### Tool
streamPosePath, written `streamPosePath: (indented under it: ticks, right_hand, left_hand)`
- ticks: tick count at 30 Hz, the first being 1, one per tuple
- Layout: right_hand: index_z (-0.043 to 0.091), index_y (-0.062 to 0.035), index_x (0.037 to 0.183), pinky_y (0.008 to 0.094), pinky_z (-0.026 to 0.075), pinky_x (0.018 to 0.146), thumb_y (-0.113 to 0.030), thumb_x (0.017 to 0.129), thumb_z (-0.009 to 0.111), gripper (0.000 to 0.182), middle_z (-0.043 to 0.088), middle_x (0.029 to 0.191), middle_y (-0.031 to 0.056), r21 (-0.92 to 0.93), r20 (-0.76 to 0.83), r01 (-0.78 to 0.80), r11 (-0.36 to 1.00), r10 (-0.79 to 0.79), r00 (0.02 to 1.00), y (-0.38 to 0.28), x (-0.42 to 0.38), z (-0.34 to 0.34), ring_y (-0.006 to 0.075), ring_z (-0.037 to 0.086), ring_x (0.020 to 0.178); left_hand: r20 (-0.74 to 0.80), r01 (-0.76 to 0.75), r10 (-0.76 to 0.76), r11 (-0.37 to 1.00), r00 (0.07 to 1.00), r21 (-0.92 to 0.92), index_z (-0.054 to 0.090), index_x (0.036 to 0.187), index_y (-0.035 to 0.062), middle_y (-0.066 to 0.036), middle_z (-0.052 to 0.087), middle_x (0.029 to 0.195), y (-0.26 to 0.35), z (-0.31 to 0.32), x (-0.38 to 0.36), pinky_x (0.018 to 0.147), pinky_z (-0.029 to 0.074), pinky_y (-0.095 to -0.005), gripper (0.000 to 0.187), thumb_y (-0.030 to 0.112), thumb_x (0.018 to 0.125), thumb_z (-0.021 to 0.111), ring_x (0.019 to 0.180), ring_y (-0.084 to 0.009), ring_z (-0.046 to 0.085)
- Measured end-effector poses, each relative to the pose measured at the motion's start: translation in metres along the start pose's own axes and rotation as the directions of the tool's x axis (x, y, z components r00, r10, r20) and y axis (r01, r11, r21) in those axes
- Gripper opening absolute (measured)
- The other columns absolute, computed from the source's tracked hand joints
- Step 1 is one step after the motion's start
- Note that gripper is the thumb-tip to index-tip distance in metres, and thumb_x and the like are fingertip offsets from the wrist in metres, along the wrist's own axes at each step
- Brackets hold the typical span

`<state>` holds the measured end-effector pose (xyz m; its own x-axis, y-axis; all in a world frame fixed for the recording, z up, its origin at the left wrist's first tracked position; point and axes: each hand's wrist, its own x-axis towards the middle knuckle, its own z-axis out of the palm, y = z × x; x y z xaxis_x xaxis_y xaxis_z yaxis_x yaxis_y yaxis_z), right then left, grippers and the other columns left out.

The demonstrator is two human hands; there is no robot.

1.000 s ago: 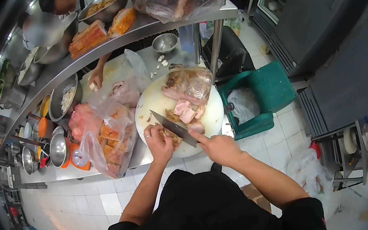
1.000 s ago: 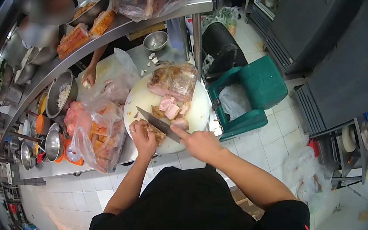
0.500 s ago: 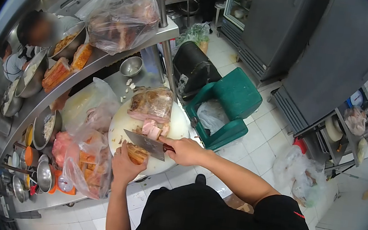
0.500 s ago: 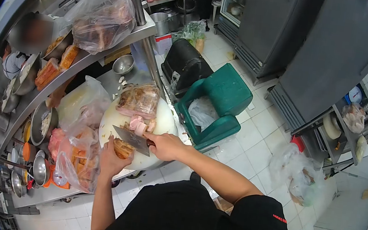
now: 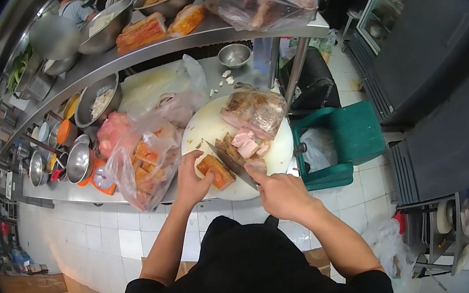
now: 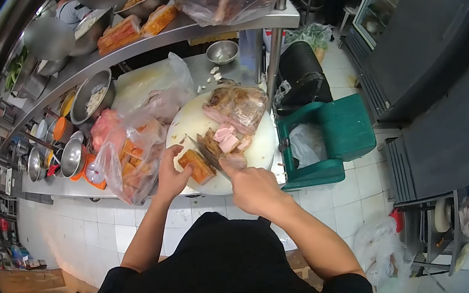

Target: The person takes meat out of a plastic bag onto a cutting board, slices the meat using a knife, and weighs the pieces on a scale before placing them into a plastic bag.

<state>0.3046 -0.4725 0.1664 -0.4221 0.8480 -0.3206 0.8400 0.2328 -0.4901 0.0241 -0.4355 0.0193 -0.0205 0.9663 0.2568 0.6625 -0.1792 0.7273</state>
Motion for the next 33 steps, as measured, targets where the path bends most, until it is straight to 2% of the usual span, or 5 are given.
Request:
streamPosePath:
  ticks: [3,11,17,23,33]
  right_hand:
    - [0.048,-0.0051,0.165,0.0557,0.06,0.083,-0.002,0.086,0.062,0.08,0.077,0.098,0.0272,-0.074,-0.009,0.063,0.995,-0.064,0.998,-0.014,-0.013,-0.012,0.0463,0.077,0.093]
    - [0.054,0.0121,0.149,0.0554,0.062,0.073,-0.001,0.084,0.067,0.068,0.076,0.084,0.025,-0.192,0.011,0.181,0.965,-0.182,0.983,-0.047,-0.009,-0.032,0.0451,0.078,0.083]
    - [0.055,0.0054,0.15,0.0534,0.061,0.075,-0.001,0.086,0.065,0.065,0.074,0.087,0.0258,-0.253,-0.039,0.223,0.942,-0.24,0.97,-0.043,0.051,-0.002,0.0425,0.077,0.086]
    - [0.055,-0.0006,0.154,0.0525,0.062,0.078,-0.002,0.088,0.064,0.066,0.076,0.093,0.025,-0.245,0.163,0.126,0.961,-0.088,0.983,-0.055,0.043,-0.023,0.0418,0.078,0.088]
    - [0.043,-0.0137,0.167,0.0547,0.062,0.071,-0.005,0.093,0.063,0.078,0.076,0.083,0.0212,-0.213,-0.023,0.052,0.976,-0.058,0.998,-0.017,0.04,0.055,0.0437,0.076,0.075]
  left_hand:
    - [-0.023,-0.15,0.151,0.988,0.988,0.043,0.065,0.122,0.003,-0.022,0.062,0.123,0.001,0.009,-0.003,0.101,0.049,-0.0518,0.039,0.01,0.085,0.073,0.116,-0.0423,0.058]
    - [-0.116,-0.194,0.201,0.979,0.973,0.066,0.065,0.116,0.0021,-0.023,0.056,0.12,-0.012,0.04,-0.004,0.096,0.048,-0.0537,0.038,0.011,0.08,0.071,0.111,-0.0423,0.056]
    - [-0.166,-0.226,0.243,0.967,0.956,0.117,0.064,0.116,0.0042,-0.021,0.055,0.119,-0.022,0.051,-0.004,0.096,0.046,-0.0541,0.041,0.012,0.077,0.071,0.11,-0.0424,0.054]
    - [-0.121,-0.163,0.171,0.984,0.978,0.069,0.063,0.115,0.0025,-0.022,0.055,0.12,-0.017,0.049,-0.005,0.101,0.045,-0.0542,0.037,0.01,0.079,0.07,0.114,-0.0431,0.053]
    - [-0.169,-0.208,0.218,0.975,0.961,0.078,0.064,0.115,0.0045,-0.021,0.055,0.118,-0.021,0.052,-0.007,0.097,0.046,-0.0545,0.041,0.011,0.075,0.07,0.11,-0.0422,0.055]
